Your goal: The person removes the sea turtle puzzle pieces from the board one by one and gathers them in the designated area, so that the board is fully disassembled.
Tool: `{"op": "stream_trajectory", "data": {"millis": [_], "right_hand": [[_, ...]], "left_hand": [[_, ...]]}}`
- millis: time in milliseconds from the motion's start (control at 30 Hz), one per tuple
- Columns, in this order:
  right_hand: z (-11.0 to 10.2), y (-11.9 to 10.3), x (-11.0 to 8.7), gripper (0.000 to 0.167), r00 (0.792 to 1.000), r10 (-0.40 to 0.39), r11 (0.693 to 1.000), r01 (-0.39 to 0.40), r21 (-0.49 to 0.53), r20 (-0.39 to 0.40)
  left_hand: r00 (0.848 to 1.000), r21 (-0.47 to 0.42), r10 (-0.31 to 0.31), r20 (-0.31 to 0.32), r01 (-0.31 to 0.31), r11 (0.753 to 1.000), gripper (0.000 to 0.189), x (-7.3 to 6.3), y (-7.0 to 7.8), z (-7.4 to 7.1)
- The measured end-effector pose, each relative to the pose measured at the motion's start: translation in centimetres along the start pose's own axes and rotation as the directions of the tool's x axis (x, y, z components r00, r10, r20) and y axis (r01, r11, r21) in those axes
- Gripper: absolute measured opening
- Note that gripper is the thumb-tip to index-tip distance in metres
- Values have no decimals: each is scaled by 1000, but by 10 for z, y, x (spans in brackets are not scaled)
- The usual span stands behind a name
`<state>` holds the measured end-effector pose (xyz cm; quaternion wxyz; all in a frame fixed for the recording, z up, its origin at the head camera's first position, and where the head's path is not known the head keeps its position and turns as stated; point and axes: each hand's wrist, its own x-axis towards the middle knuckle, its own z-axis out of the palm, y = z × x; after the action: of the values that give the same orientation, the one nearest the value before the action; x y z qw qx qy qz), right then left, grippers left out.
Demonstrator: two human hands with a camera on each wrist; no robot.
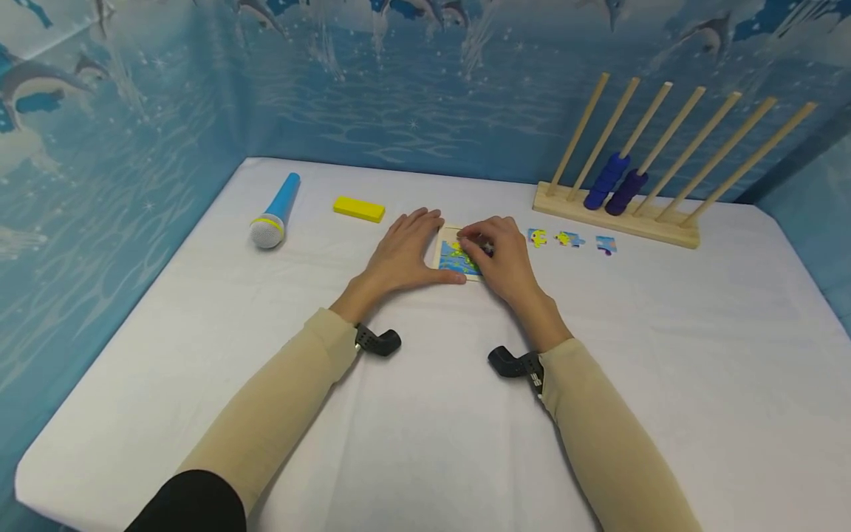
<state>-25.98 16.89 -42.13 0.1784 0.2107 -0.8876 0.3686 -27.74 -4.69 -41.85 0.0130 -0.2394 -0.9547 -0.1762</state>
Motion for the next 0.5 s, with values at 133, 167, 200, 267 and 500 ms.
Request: {"op": "stream_trajectory", "data": {"millis": [133,167,200,267,500], "right_hand": [[3,-1,4,19,999,-1,1000,1,4,39],[3,-1,5,19,999,-2,1000,2,3,51],[4,-1,5,19,998,-3,1000,2,3,63],[5,-2,5,19,997,-5,1000,5,1,79],[4,-4,5,24,994,17,1000,-17,-5,109]], "left_hand": [[1000,1,-4,5,4,1000,118,-1,0,-2],[1000,0,-3,5,3,1000,118,-1,-1,-2],[1000,-2,-3,4,3,1000,118,-2,-1,-2],[1000,-8,0,2,0,1000,118,-2,-1,-2],[1000,-18,1,0,-1,1000,118,-1,0,-1]]}}
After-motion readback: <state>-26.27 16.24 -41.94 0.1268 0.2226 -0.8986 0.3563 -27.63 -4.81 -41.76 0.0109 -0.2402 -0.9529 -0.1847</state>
